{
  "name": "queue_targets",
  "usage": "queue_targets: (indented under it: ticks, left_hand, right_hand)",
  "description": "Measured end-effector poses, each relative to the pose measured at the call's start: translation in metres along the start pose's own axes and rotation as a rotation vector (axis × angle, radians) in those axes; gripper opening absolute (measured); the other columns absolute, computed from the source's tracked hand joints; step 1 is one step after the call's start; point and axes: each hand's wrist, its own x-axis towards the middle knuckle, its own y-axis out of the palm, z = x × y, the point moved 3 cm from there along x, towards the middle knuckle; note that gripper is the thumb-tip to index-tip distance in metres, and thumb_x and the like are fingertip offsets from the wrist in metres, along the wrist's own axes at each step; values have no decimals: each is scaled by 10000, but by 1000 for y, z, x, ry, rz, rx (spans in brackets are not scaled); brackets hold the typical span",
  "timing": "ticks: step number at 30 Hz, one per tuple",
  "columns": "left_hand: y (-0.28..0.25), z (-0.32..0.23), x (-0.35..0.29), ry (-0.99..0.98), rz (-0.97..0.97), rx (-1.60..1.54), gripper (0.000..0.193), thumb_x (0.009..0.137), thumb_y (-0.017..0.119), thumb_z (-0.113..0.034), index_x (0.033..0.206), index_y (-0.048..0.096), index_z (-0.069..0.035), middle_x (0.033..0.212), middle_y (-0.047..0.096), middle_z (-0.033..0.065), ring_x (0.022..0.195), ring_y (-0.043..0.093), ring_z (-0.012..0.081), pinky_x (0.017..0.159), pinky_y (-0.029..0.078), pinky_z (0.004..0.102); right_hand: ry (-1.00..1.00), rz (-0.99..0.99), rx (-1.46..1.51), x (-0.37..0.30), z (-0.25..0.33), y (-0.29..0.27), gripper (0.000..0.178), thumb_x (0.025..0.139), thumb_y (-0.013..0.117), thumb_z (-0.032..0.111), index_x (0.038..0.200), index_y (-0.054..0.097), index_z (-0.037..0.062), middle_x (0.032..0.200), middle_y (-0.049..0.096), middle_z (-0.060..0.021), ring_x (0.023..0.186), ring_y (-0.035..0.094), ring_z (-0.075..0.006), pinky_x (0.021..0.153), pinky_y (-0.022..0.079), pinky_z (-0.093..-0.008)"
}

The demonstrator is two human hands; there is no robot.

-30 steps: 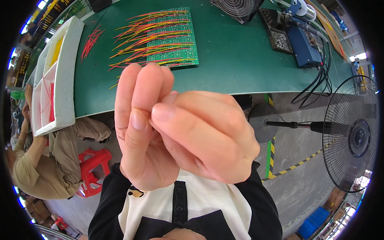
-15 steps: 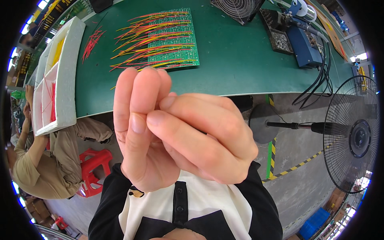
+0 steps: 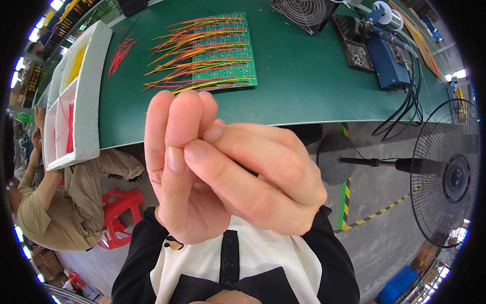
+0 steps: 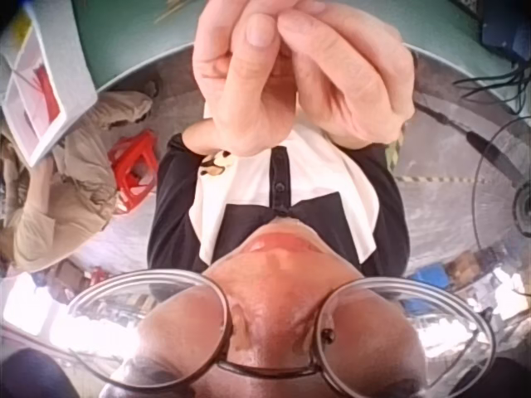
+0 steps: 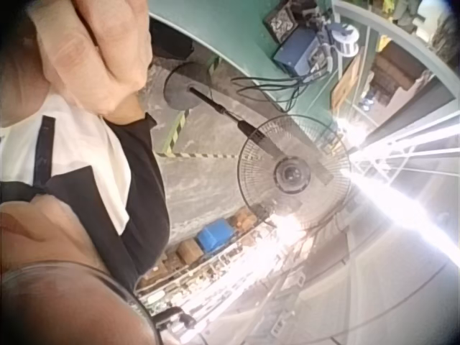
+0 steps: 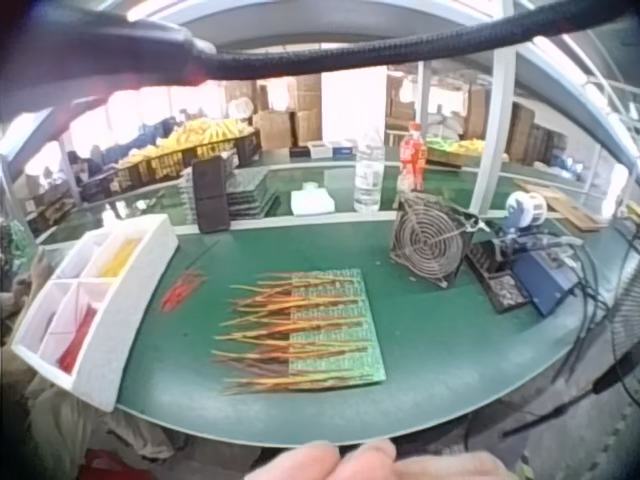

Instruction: The person places a completed circuit board onto a stack, sets a new circuit board on the table, and solders wires onto it using a soldering iron.

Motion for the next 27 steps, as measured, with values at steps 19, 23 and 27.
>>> queue_targets:
  ticks: [19, 23, 27]
  left_hand:
    - [-1, 1, 0, 20, 56, 16, 465, 903, 268, 9, 1359, 188, 40, 1346, 346, 214, 1275, 317, 294, 1055, 300, 331]
    - [0, -1, 1, 13, 65, 10, 464, 906, 259, 3, 1364, 190, 26, 1355, 341, 197, 1277, 315, 287, 1057, 297, 330]
    - [0, 1, -1, 20, 68, -19, 464, 910, 259, -10, 1368, 187, 16, 1366, 329, 185, 1285, 303, 275, 1058, 297, 332]
  right_hand:
    - [-19, 11, -27, 0, 6, 1, 247, 744, 602, -91, 975, 569, -10, 904, 555, -164, 670, 590, -228, 536, 483, -246]
    - [-20, 25, -37, 1, 5, 1, 253, 741, 609, -90, 976, 575, -3, 900, 551, -156, 669, 586, -227, 530, 478, -243]
    - [-27, 35, -57, 1, 5, 2, 238, 738, 603, -96, 957, 568, -7, 899, 554, -156, 676, 579, -217, 536, 470, -238]
